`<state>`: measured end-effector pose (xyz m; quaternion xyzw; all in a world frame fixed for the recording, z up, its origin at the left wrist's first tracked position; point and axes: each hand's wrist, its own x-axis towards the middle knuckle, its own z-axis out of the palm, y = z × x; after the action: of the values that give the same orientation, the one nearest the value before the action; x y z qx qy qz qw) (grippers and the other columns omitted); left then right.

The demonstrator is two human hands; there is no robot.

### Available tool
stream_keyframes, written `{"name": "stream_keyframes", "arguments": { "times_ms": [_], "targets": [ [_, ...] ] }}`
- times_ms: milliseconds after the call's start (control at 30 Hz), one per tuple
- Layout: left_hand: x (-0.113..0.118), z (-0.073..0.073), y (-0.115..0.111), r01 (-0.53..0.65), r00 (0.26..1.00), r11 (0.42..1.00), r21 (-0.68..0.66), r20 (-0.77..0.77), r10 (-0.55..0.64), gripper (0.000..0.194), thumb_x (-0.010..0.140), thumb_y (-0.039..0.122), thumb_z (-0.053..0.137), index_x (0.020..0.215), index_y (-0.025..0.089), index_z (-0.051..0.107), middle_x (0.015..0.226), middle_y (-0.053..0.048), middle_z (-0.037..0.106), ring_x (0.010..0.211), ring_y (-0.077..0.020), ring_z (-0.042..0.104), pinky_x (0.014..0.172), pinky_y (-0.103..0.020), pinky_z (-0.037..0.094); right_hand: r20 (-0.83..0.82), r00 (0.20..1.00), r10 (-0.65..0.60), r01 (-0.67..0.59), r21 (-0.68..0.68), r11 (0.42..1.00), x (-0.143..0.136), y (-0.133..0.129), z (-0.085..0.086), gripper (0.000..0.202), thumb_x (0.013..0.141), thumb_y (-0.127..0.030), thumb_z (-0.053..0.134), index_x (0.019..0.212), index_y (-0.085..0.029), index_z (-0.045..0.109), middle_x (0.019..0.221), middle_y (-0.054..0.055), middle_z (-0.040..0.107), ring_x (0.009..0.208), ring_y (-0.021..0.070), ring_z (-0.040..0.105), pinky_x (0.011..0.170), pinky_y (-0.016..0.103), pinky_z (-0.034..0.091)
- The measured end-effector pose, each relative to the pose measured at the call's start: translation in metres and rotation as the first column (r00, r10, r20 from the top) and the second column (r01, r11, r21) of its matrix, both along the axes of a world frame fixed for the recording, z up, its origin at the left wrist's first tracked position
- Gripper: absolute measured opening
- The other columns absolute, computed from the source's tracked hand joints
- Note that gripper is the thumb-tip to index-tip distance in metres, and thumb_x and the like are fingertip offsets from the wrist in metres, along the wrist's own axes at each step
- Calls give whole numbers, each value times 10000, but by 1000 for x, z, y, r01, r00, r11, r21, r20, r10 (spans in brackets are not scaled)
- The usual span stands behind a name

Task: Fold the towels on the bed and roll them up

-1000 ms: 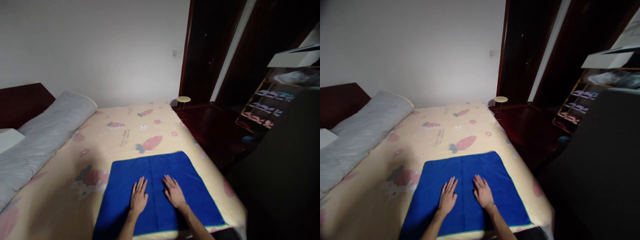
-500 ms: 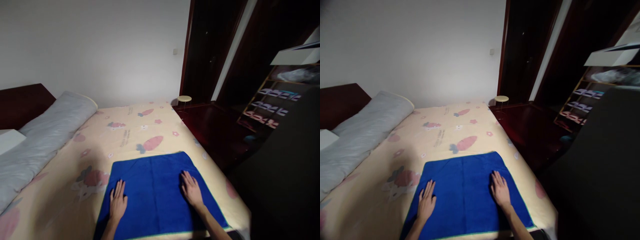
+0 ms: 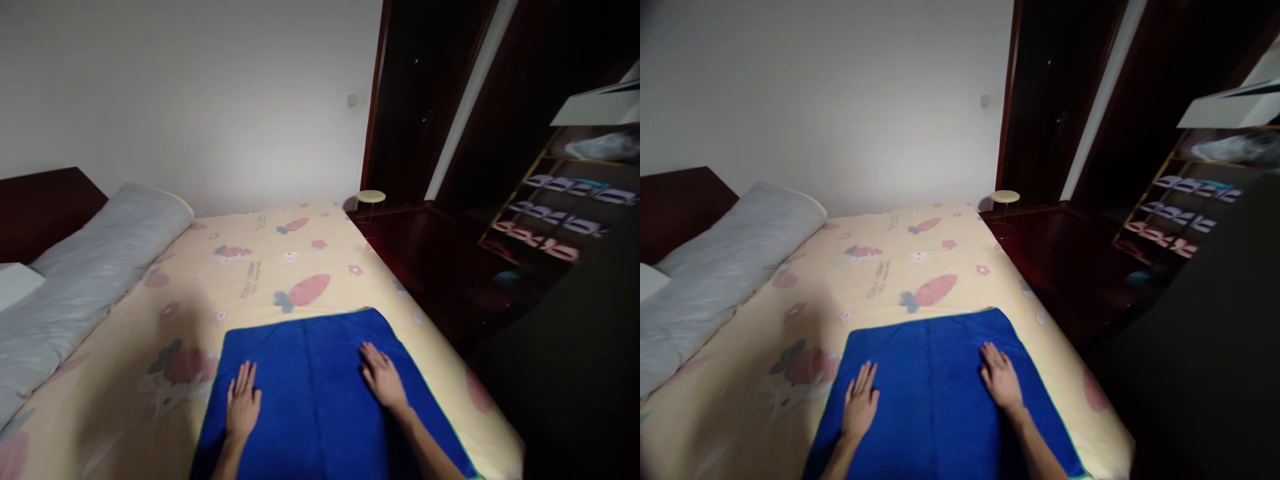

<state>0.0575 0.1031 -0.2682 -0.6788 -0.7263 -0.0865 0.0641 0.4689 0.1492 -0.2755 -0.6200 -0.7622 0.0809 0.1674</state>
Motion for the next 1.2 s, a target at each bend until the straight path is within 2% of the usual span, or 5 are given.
{"name": "stream_keyframes", "arguments": {
  "times_ms": [133,233,633,1000,1200],
  "targets": [
    [-75,-2,-22,-30,998,996,89,-48,35,638,888,186,375,1496,303,221,1478,-51,477,1357,-214,443,1100,-423,375,57,986,-158,145,183,972,92,3,-28,527,939,-396,322,1340,-128,538,1415,143,522,1340,257,444,1075,460,374],
    [-70,1,-23,-63,996,989,130,-56,70,650,897,186,365,1506,294,164,1461,-71,497,1355,-239,445,1126,-487,327,68,977,-204,180,258,949,96,1,-34,511,936,-366,325,1338,-130,534,1407,156,528,1336,270,446,1075,471,366],
    [120,3,59,357,930,934,-25,99,-353,696,860,94,328,1512,254,142,1571,-19,305,1445,-172,282,1173,-413,279,-142,886,441,-454,-79,888,-139,18,23,615,912,-264,403,1511,-211,277,1565,63,281,1455,206,217,1178,433,221],
    [-43,9,93,-185,983,981,-55,4,185,537,976,413,211,1475,240,308,1561,-88,337,1435,-227,310,1138,-518,289,103,992,-74,69,45,997,55,106,-3,590,978,-488,269,1459,-170,395,1514,103,397,1417,245,318,1142,471,267],
    [-57,13,94,-223,975,970,-98,-25,222,556,979,434,200,1487,225,282,1579,-88,301,1452,-227,270,1148,-502,280,190,969,-157,155,26,988,94,104,-8,614,982,-504,199,1496,-188,312,1547,91,344,1434,212,278,1156,458,237]
  ]
}}
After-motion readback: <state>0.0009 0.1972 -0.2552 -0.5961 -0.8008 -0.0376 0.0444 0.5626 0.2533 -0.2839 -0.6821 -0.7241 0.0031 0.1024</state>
